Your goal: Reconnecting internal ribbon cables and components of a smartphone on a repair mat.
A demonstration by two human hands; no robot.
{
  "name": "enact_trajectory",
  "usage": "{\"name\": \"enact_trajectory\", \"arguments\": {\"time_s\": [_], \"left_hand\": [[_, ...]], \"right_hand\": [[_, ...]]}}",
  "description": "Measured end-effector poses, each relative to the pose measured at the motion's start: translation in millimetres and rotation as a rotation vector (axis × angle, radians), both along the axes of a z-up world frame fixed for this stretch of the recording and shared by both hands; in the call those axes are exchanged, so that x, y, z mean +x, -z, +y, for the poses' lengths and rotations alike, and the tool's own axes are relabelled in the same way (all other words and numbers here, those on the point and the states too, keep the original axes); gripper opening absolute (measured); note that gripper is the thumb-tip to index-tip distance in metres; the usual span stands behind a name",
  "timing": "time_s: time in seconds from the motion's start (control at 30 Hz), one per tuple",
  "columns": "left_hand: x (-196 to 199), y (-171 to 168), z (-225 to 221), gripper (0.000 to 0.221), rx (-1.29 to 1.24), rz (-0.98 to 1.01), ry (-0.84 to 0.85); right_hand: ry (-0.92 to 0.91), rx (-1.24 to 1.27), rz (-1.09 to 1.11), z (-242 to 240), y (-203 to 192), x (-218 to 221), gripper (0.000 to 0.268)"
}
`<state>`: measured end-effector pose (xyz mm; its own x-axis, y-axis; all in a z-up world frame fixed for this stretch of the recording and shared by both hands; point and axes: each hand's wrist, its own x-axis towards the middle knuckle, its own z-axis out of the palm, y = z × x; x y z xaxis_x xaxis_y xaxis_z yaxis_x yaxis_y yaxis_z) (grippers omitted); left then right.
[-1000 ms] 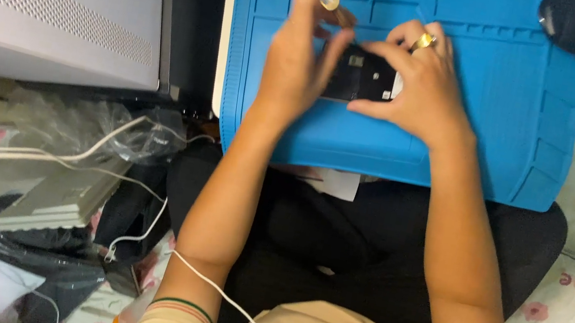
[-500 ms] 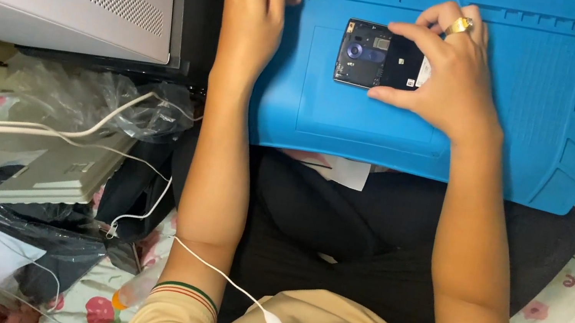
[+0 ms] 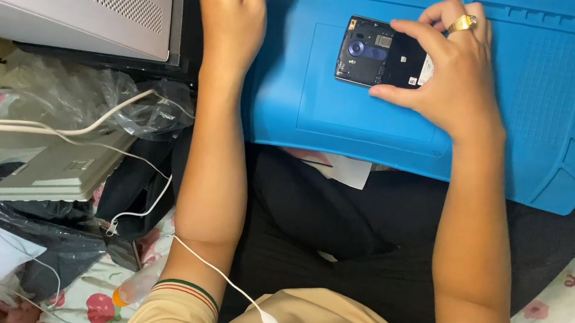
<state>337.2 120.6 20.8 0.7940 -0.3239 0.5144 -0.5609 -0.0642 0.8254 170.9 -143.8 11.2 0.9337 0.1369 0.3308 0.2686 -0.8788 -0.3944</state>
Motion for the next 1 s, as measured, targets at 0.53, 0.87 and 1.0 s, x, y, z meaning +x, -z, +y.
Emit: {"name": "enact_trajectory", "arguments": {"time_s": [0.53, 0.87, 1.0], "left_hand": [[-8.0, -11.3, -6.8, 0.006, 0.158, -0.063, -0.018], [-11.8, -21.1, -8.4, 0.009, 0.206, 0.02, 0.022], [-13.1, -21.9, -9.5, 0.008, 0.23, 0.046, 0.017]], "right_hand": [[0.034, -0.016, 0.047, 2.2, -1.8, -0.5, 0.083], [0.073, -0.007, 0.12, 3.1, -4.2, 2.3, 0.086], [0.074, 0.004, 0.134, 3.2, -2.6, 2.1, 0.086]]}}
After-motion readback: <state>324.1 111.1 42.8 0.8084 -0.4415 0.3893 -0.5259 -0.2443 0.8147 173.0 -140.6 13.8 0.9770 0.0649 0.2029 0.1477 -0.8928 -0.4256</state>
